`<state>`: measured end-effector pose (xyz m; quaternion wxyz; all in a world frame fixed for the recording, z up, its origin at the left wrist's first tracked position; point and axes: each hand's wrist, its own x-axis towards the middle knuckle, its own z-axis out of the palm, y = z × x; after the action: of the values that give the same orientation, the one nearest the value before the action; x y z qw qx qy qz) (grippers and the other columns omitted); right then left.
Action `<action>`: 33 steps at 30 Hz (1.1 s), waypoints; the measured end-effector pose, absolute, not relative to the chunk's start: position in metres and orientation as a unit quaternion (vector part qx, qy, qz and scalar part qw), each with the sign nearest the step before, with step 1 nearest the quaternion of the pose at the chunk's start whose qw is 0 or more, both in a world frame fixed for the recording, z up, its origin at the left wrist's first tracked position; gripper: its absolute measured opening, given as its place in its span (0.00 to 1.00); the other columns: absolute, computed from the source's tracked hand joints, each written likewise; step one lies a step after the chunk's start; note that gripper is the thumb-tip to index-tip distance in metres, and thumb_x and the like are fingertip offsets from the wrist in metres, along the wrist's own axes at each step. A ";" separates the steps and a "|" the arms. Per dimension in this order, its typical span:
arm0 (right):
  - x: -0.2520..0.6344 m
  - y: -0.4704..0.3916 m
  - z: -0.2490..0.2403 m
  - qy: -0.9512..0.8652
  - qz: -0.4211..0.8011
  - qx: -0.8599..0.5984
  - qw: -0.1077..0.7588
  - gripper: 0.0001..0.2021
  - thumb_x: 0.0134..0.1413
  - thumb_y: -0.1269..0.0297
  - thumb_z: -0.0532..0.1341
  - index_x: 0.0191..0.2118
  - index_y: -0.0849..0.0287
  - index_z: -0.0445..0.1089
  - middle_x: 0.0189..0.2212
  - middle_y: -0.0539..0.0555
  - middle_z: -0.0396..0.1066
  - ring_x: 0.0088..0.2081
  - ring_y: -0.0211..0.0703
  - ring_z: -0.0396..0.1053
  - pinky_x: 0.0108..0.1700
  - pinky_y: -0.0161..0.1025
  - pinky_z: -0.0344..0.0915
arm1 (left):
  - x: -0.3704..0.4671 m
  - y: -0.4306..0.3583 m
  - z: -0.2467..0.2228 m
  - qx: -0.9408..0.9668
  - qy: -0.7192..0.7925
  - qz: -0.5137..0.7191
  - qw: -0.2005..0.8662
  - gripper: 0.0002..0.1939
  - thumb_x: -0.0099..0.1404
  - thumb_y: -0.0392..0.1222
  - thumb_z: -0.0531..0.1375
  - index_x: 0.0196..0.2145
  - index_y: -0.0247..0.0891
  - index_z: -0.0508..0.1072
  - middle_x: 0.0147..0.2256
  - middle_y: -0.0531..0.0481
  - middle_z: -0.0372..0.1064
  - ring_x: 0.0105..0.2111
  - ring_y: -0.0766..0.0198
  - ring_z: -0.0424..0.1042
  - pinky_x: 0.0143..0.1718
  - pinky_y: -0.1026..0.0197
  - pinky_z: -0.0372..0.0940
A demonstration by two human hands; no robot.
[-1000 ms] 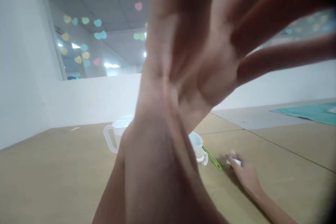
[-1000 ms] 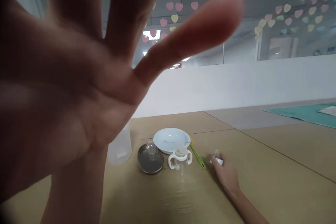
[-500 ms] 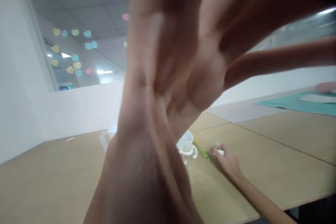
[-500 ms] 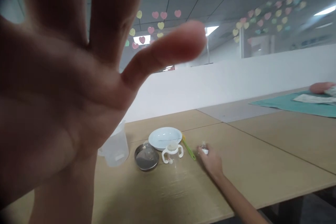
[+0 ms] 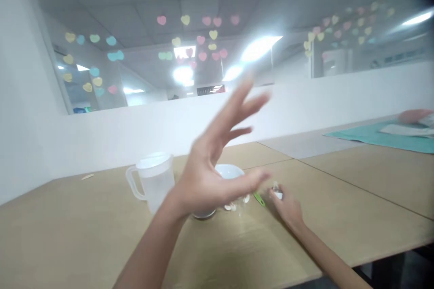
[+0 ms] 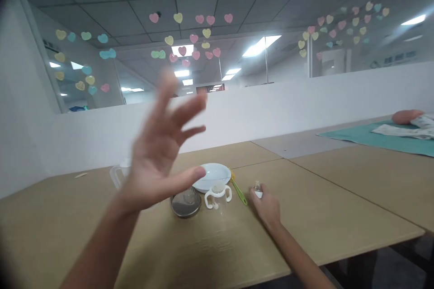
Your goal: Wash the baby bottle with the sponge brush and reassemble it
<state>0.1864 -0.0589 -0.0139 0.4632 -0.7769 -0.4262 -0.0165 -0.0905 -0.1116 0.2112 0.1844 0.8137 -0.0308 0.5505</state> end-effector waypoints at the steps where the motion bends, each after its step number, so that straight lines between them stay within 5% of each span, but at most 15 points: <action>1: 0.184 -0.059 -0.012 -0.429 -0.030 -0.767 0.476 0.22 0.48 0.45 0.50 0.36 0.59 0.67 0.27 0.56 0.70 0.29 0.47 0.67 0.32 0.39 0.59 | -0.081 -0.098 0.186 0.812 -0.017 0.550 0.195 0.36 0.57 0.37 0.59 0.60 0.48 0.49 0.58 0.51 0.55 0.58 0.54 0.56 0.53 0.51 0.60; 5: 0.161 -0.051 0.003 -0.431 -0.158 -0.657 0.597 0.22 0.50 0.45 0.48 0.36 0.60 0.66 0.32 0.57 0.66 0.36 0.47 0.65 0.39 0.43 0.61 | -0.042 -0.033 0.071 0.780 0.202 0.554 0.212 0.32 0.55 0.33 0.57 0.58 0.38 0.56 0.56 0.43 0.57 0.57 0.53 0.55 0.59 0.48 0.51; 10: 0.116 -0.029 0.017 -0.498 -0.150 -0.574 0.633 0.19 0.53 0.48 0.52 0.40 0.59 0.66 0.35 0.56 0.63 0.39 0.47 0.65 0.43 0.44 0.62 | -0.017 -0.006 -0.013 0.771 0.267 0.525 0.242 0.40 0.53 0.36 0.59 0.61 0.35 0.47 0.61 0.41 0.48 0.61 0.53 0.46 0.61 0.53 0.45; 14: 0.098 -0.014 0.007 -0.553 -0.113 -0.547 0.618 0.18 0.53 0.49 0.54 0.44 0.56 0.64 0.41 0.58 0.66 0.43 0.48 0.65 0.46 0.46 0.61 | -0.018 -0.004 -0.028 0.770 0.276 0.494 0.295 0.41 0.54 0.38 0.59 0.62 0.36 0.44 0.62 0.42 0.44 0.61 0.54 0.45 0.61 0.55 0.45; 20: 0.095 -0.009 -0.009 -0.581 -0.074 -0.542 0.603 0.21 0.50 0.50 0.56 0.46 0.58 0.61 0.42 0.58 0.68 0.44 0.50 0.66 0.47 0.48 0.62 | -0.023 0.007 -0.029 0.763 0.257 0.481 0.347 0.36 0.57 0.38 0.56 0.62 0.38 0.46 0.59 0.43 0.52 0.54 0.58 0.59 0.51 0.59 0.60; 33: 0.101 -0.009 -0.008 -0.576 -0.097 -0.519 0.623 0.16 0.56 0.52 0.49 0.40 0.56 0.68 0.39 0.57 0.71 0.43 0.48 0.66 0.46 0.46 0.60 | -0.024 0.004 -0.030 0.758 0.265 0.491 0.339 0.35 0.55 0.36 0.57 0.60 0.39 0.52 0.56 0.43 0.56 0.50 0.59 0.62 0.49 0.61 0.61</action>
<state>0.1009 -0.0093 -0.0077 0.6235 -0.5194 -0.5763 -0.0970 -0.0237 0.0043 -0.0301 0.3386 0.7576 0.2655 0.4909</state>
